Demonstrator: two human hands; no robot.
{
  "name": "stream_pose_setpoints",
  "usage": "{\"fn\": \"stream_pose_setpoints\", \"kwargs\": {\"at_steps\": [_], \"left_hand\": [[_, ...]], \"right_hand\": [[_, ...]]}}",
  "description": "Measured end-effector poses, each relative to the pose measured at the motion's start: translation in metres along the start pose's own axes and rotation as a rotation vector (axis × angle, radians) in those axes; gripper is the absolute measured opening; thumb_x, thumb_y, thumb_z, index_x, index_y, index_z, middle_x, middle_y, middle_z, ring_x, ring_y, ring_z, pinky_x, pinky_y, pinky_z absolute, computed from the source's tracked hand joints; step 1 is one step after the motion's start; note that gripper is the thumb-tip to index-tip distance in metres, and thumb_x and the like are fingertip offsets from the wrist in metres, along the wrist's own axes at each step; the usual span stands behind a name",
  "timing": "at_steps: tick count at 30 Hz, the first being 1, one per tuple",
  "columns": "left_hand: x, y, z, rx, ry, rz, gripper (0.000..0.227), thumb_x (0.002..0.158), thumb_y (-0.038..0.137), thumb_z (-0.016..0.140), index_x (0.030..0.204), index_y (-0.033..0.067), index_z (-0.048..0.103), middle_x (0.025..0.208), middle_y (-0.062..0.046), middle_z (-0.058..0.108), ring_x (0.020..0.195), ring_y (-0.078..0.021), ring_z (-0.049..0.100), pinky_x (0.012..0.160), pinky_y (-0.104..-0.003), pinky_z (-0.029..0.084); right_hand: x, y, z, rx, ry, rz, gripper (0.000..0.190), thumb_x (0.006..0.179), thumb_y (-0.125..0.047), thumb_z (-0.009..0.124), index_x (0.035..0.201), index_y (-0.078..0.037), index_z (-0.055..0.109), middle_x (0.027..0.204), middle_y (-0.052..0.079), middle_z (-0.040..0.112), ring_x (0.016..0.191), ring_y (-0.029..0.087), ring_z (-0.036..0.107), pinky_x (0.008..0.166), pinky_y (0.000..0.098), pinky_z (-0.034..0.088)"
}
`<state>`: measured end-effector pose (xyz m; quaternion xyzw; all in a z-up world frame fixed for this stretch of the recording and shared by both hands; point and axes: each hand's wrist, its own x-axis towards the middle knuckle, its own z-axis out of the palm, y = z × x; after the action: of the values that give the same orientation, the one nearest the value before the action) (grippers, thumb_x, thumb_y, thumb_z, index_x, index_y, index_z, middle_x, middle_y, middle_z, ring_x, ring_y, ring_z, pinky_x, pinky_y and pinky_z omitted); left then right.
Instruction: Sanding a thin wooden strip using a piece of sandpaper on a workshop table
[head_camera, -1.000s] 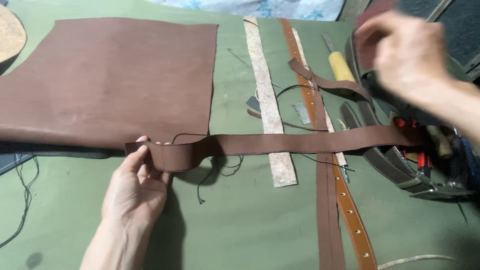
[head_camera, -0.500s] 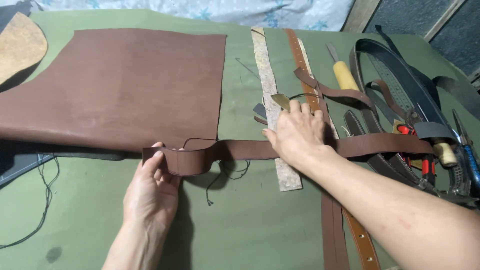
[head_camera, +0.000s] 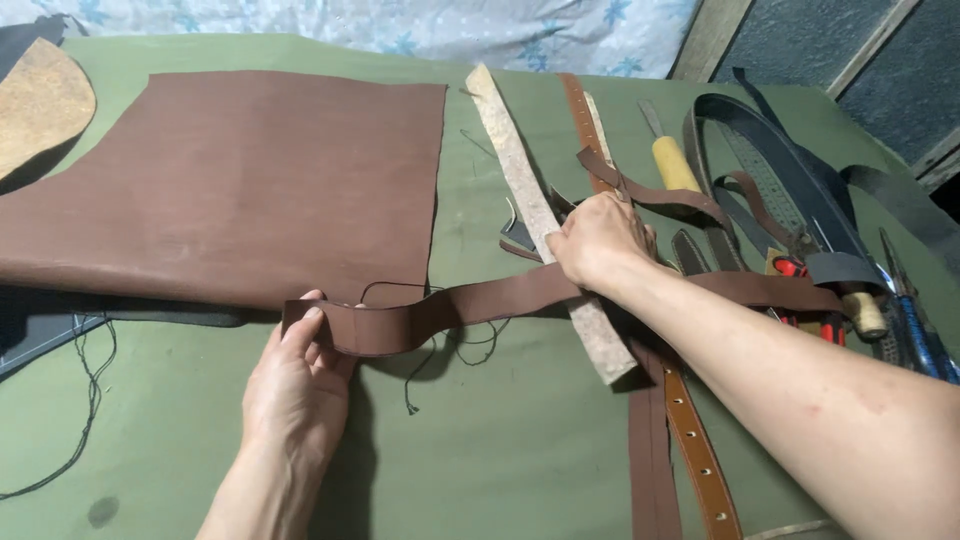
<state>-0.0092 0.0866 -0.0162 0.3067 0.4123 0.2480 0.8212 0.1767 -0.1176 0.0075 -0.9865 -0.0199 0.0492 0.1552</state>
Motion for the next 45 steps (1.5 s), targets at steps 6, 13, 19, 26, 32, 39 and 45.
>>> {"fn": "stream_pose_setpoints", "kwargs": {"at_steps": [6,13,19,26,32,39,45], "left_hand": [[0.006,0.002,-0.014,0.985,0.117,0.632,0.031,0.087,0.01,0.06,0.11,0.0225,0.076,0.11,0.003,0.077,0.107,-0.0149,0.07,0.101,-0.03,0.049],[-0.037,-0.019,0.043,1.244,-0.071,1.428,0.045,0.081,0.019,0.069,0.126,0.0158,0.066,0.11,-0.018,0.06,0.102,-0.0374,0.049,0.086,-0.051,0.039],[-0.049,-0.065,0.077,0.847,-0.495,0.185,0.039,0.093,0.033,0.071,0.12,0.0044,0.075,0.094,-0.017,0.08,0.074,-0.0229,0.08,0.055,-0.031,0.065],[-0.042,-0.072,0.091,0.868,-0.404,0.182,0.038,0.094,0.03,0.07,0.125,0.0078,0.072,0.099,-0.016,0.077,0.082,-0.0213,0.076,0.065,-0.035,0.065],[-0.022,-0.059,0.114,0.934,-0.339,0.23,0.054,0.089,0.037,0.071,0.136,0.0106,0.067,0.096,-0.013,0.074,0.089,-0.0248,0.069,0.073,-0.042,0.061],[-0.002,-0.056,0.125,0.634,-0.343,0.029,0.021,0.081,0.008,0.076,0.101,0.0079,0.08,0.074,-0.008,0.069,0.057,-0.0115,0.064,0.039,-0.022,0.053],[0.035,-0.035,0.147,0.527,-0.417,0.355,0.021,0.084,0.008,0.08,0.104,0.0096,0.077,0.074,-0.008,0.066,0.055,-0.0112,0.063,0.043,-0.021,0.06]], "right_hand": [[0.003,0.022,0.013,0.386,0.224,-0.046,0.015,0.086,-0.026,0.076,0.079,-0.015,0.082,0.098,0.002,0.08,0.101,0.024,0.072,0.097,0.036,0.053],[-0.02,0.011,0.043,0.381,0.571,-0.317,0.015,0.09,-0.026,0.073,0.079,-0.016,0.077,0.088,0.008,0.071,0.088,0.035,0.06,0.089,0.046,0.042],[-0.047,0.01,0.042,0.476,0.568,-0.359,0.016,0.093,-0.02,0.066,0.087,-0.012,0.078,0.08,0.017,0.068,0.084,0.042,0.067,0.077,0.0475,0.052],[-0.043,0.006,0.051,0.772,0.507,-0.33,0.017,0.093,-0.016,0.064,0.092,-0.01,0.08,0.08,0.018,0.068,0.085,0.037,0.071,0.073,0.0424,0.055],[-0.061,-0.005,0.036,0.698,0.543,-0.43,0.017,0.096,-0.02,0.064,0.094,-0.014,0.08,0.081,0.016,0.07,0.087,0.041,0.069,0.074,0.0479,0.056],[-0.052,0.009,0.04,0.565,0.554,-0.482,0.015,0.094,-0.028,0.067,0.095,-0.019,0.08,0.081,0.01,0.069,0.083,0.035,0.068,0.074,0.0445,0.055],[-0.077,0.024,0.036,0.484,0.484,-0.484,0.021,0.087,-0.025,0.075,0.103,-0.013,0.079,0.091,0.011,0.074,0.092,0.035,0.067,0.083,0.0428,0.054]]}}
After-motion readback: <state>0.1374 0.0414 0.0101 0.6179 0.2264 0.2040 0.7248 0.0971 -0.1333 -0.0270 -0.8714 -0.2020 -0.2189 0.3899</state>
